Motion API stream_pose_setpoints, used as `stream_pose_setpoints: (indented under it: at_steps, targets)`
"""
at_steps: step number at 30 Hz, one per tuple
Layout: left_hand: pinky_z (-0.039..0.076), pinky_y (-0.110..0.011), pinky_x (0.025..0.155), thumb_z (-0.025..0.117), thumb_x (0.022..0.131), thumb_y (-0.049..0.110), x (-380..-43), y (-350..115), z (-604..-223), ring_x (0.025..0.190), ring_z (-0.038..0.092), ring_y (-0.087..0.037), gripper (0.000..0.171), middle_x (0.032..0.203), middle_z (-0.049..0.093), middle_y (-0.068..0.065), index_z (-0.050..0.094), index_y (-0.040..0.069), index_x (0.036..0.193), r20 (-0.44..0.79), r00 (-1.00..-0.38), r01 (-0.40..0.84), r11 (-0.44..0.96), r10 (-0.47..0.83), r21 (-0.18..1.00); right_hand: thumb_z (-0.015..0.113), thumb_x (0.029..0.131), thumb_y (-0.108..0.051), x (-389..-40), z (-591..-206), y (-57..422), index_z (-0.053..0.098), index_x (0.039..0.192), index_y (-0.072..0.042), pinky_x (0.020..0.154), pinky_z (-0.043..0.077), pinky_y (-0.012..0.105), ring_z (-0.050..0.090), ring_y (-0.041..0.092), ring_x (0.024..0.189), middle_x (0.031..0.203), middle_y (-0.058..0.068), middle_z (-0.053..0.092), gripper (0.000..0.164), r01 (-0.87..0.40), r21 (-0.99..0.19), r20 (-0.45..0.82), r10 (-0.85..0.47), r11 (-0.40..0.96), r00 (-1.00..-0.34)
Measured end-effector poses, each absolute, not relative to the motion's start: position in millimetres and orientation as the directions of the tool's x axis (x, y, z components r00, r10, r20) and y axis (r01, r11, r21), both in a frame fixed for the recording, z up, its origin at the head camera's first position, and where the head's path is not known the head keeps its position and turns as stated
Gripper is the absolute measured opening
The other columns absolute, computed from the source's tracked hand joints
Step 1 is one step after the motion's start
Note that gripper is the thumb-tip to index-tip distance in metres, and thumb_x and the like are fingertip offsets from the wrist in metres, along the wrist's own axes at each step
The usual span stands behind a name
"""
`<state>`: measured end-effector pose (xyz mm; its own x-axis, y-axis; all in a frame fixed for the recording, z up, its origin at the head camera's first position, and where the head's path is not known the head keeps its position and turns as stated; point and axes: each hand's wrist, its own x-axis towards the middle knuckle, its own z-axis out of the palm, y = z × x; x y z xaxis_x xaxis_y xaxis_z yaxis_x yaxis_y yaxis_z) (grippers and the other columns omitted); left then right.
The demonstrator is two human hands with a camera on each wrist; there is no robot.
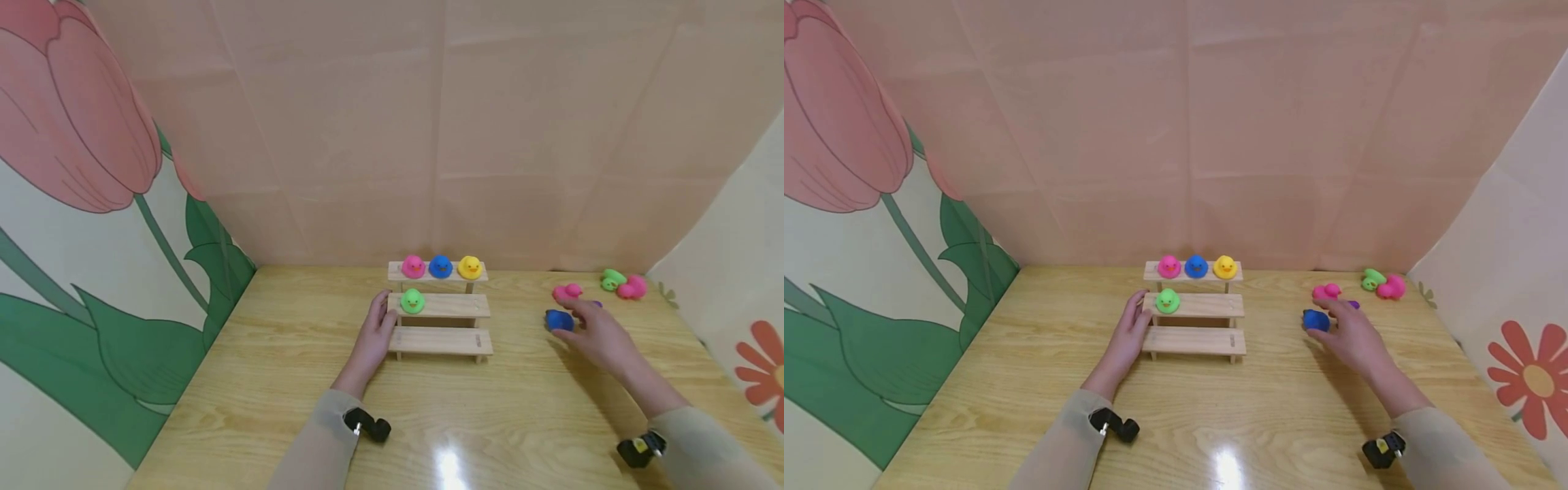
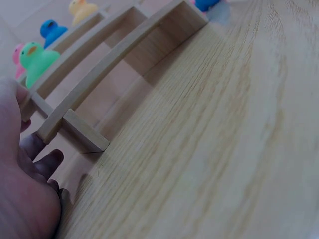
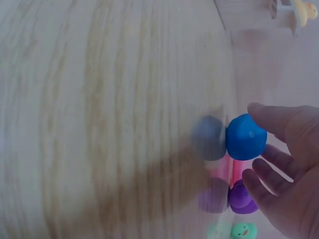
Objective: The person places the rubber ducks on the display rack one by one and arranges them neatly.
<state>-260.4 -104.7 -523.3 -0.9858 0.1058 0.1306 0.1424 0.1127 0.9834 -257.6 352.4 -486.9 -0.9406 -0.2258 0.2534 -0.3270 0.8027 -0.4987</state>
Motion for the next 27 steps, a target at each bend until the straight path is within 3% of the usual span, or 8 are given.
stream_pose_setpoints:
  at_steps: [9,27]
  targets:
    - [0.034,-0.047,0.13,0.048,0.118,0.037,-262,-105,-525,0.159,0.04,-0.024,0.055,0.174,0.042,-0.006,0.035,0.03,0.171,0.125,-0.987,0.137,0.11,0.103,0.984,0.087,0.097,-0.009,-260,-493,352,0.069,0.138,0.006,0.095,0.057,0.074,0.066,0.059,0.118,0.134,0.037,0.065,0.047,-0.364,-0.506,0.267,-0.26,0.782,-0.928]
    - [0.034,-0.047,0.13,0.049,0.118,0.038,-262,-105,-525,0.159,0.04,-0.024,0.056,0.173,0.043,-0.007,0.035,0.03,0.171,0.129,-0.986,0.14,0.103,0.107,0.985,0.082,0.102,-0.015,-267,-501,356,0.065,0.14,0.003,0.098,0.053,0.078,0.064,0.06,0.118,0.137,0.039,0.063,0.046,-0.254,-0.521,0.171,-0.192,0.815,-0.966]
